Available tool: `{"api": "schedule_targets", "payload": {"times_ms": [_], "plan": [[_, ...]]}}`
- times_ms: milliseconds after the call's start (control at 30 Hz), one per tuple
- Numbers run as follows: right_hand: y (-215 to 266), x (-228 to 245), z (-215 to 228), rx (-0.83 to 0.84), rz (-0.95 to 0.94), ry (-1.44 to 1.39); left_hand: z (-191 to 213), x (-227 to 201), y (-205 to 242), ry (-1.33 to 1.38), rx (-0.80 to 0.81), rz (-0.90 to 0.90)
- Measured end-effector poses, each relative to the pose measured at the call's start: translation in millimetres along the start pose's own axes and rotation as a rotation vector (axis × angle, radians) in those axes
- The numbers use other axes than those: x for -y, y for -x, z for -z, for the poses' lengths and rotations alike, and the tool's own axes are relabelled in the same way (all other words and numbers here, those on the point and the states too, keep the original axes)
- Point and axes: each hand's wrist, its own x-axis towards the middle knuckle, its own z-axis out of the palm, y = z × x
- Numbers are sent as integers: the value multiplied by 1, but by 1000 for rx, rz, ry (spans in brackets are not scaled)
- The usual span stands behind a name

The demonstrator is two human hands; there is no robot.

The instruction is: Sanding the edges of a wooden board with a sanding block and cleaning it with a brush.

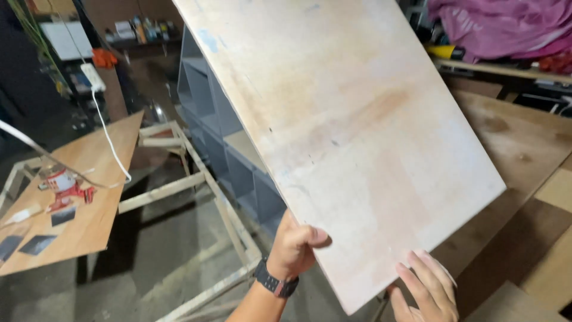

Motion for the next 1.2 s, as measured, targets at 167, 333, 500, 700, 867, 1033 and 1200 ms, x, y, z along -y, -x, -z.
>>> {"api": "schedule_targets", "payload": {"times_ms": [167, 333, 500, 700, 867, 1033, 1200], "plan": [[89, 56, 42, 215, -352, 239, 37, 7, 85, 57, -125, 208], [107, 125, 54, 137, -423, 334, 53, -19, 143, 64, -85, 357], [125, 177, 83, 263, -460, 415, 67, -26, 187, 90, -115, 465], [141, 211, 106, 311, -526, 389, 84, -18, 231, 181, -236, 519], [148, 221, 117, 431, -570, 381, 90, -15, 258, 196, -300, 517], [159, 211, 110, 485, -538, 260, 96, -16, 278, 185, -395, 448], [180, 194, 90, 561, -546, 100, 106, -15, 307, 134, -582, 384]]}}
